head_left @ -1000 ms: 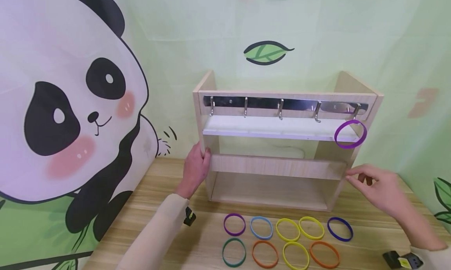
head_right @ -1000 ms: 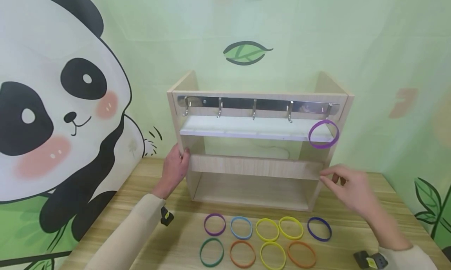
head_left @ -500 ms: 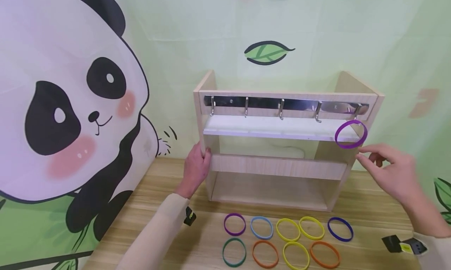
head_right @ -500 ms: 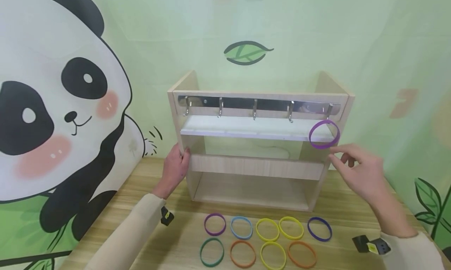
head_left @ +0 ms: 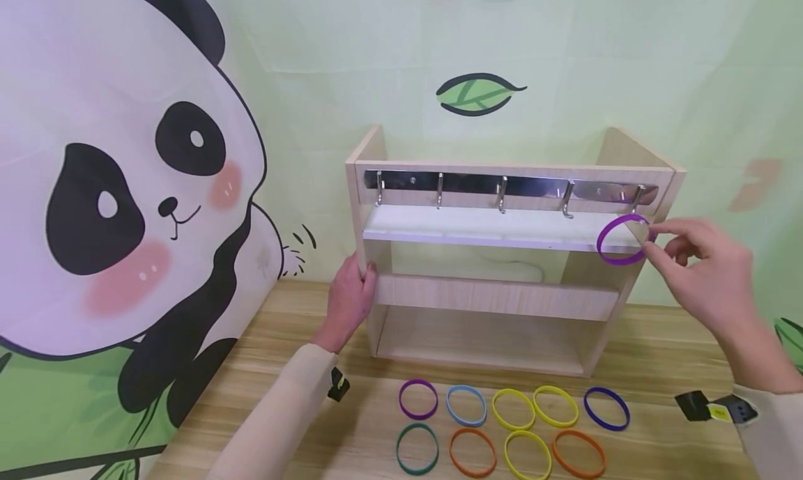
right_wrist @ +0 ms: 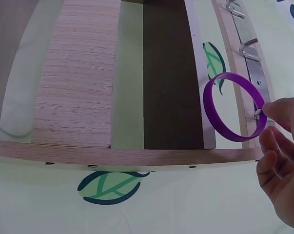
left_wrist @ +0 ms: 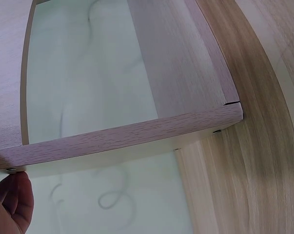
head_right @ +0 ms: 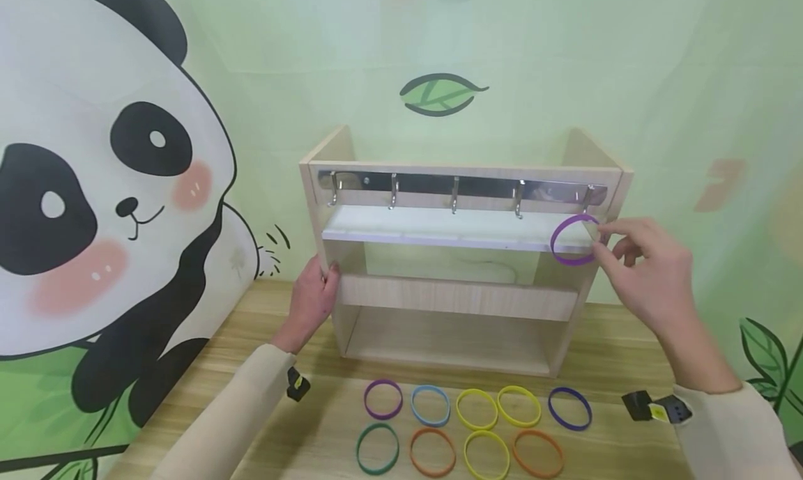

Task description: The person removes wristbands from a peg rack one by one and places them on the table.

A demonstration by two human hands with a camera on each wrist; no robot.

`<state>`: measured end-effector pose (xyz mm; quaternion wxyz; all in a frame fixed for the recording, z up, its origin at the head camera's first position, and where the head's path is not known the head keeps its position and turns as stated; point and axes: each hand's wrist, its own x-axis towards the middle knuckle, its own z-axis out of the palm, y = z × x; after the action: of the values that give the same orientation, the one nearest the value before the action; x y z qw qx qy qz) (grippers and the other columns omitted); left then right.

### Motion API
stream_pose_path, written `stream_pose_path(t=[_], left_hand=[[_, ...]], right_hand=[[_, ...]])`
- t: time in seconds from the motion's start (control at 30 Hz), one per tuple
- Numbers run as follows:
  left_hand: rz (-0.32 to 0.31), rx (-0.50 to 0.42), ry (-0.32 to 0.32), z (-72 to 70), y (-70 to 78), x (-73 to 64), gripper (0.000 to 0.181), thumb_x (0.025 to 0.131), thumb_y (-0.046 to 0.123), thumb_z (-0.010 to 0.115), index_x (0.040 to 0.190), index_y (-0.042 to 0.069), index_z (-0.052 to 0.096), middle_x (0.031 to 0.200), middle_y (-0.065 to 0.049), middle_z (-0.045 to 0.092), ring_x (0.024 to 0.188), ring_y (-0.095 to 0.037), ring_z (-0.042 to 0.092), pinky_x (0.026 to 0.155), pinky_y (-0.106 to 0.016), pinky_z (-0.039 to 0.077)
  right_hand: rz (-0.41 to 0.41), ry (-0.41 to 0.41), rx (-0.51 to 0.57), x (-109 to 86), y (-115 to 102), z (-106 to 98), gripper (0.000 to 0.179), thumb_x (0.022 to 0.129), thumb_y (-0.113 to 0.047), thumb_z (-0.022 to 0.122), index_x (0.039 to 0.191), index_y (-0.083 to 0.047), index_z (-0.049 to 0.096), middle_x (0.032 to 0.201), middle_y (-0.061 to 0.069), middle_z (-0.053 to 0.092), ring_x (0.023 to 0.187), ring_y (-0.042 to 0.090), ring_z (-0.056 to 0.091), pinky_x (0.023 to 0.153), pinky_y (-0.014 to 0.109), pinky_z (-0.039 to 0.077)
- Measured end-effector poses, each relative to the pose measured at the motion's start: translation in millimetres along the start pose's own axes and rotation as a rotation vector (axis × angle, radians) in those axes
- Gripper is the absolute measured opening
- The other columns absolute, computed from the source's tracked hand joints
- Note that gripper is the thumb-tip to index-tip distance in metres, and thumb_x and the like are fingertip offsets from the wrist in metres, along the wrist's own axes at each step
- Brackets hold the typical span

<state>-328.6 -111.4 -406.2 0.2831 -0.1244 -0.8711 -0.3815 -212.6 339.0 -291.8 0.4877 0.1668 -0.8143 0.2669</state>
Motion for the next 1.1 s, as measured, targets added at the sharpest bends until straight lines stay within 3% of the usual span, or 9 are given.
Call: stream_pose_path(t=[0.17, 0.27, 0.37, 0.47, 0.8, 0.97, 1.1], left_hand=[[-0.009, -0.002, -0.004, 0.0, -0.3, 0.4, 0.035, 0.108, 0.022, 0.047, 0.127, -0.004, 0.060, 0.119, -0.027, 0.068, 0.106, -0.043, 0.068, 0.089, -0.060, 0.060], [-0.011, -0.006, -0.006, -0.4, 0.0, 0.2, 0.035, 0.108, 0.022, 0.047, 0.128, -0.004, 0.060, 0.118, -0.027, 0.068, 0.105, -0.043, 0.068, 0.088, -0.060, 0.059], [-0.012, -0.010, -0.009, -0.3, -0.4, 0.1, 0.035, 0.108, 0.022, 0.047, 0.128, -0.004, 0.060, 0.117, -0.027, 0.068, 0.104, -0.043, 0.068, 0.087, -0.060, 0.059], [-0.017, -0.011, -0.010, 0.3, -1.3, -0.3, 0.035, 0.108, 0.023, 0.047, 0.127, -0.004, 0.060, 0.116, -0.026, 0.068, 0.102, -0.042, 0.068, 0.086, -0.059, 0.059], [-0.001, -0.011, 0.005, 0.9, -1.5, -0.6, 0.035, 0.107, 0.023, 0.046, 0.125, -0.004, 0.060, 0.115, -0.026, 0.068, 0.100, -0.042, 0.068, 0.085, -0.059, 0.060], [0.012, -0.001, 0.025, 2.9, -2.7, 0.9, 0.029, 0.104, 0.022, 0.047, 0.111, -0.003, 0.060, 0.102, -0.025, 0.067, 0.089, -0.040, 0.064, 0.077, -0.058, 0.057], [0.022, 0.001, 0.040, 4.6, -3.9, 1.6, 0.028, 0.103, 0.021, 0.048, 0.107, -0.003, 0.060, 0.099, -0.025, 0.067, 0.087, -0.040, 0.064, 0.075, -0.058, 0.056]], right_hand=[[0.038, -0.016, -0.022, 7.8, -3.3, 1.5, 0.032, 0.079, 0.017, 0.081, 0.109, 0.009, 0.076, 0.099, -0.037, 0.049, 0.075, -0.020, 0.042, 0.070, 0.004, 0.032], [0.055, -0.034, -0.022, 12.1, -4.2, 1.9, 0.032, 0.082, 0.016, 0.079, 0.113, 0.010, 0.075, 0.099, -0.013, 0.062, 0.075, -0.021, 0.041, 0.069, 0.003, 0.032], [0.066, -0.058, -0.014, 15.4, -4.0, 2.5, 0.033, 0.084, 0.016, 0.078, 0.116, 0.010, 0.075, 0.100, 0.017, 0.067, 0.076, -0.022, 0.041, 0.068, 0.001, 0.033], [0.073, -0.079, -0.017, 17.5, -2.9, 3.5, 0.033, 0.085, 0.014, 0.078, 0.117, 0.010, 0.074, 0.103, 0.027, 0.067, 0.076, -0.022, 0.041, 0.068, 0.001, 0.033], [0.074, -0.119, -0.027, 18.6, 1.9, 6.5, 0.030, 0.087, 0.013, 0.076, 0.117, 0.008, 0.075, 0.098, 0.026, 0.068, 0.072, -0.024, 0.041, 0.063, 0.000, 0.036], [0.067, -0.106, -0.048, 19.0, 1.4, 7.7, 0.028, 0.089, 0.012, 0.076, 0.116, 0.008, 0.076, 0.095, 0.025, 0.069, 0.068, -0.022, 0.038, 0.059, 0.002, 0.034], [0.063, -0.066, -0.049, 18.6, 1.2, 8.2, 0.025, 0.088, 0.011, 0.077, 0.113, 0.006, 0.079, 0.088, -0.016, 0.066, 0.064, -0.019, 0.038, 0.056, 0.004, 0.032]])
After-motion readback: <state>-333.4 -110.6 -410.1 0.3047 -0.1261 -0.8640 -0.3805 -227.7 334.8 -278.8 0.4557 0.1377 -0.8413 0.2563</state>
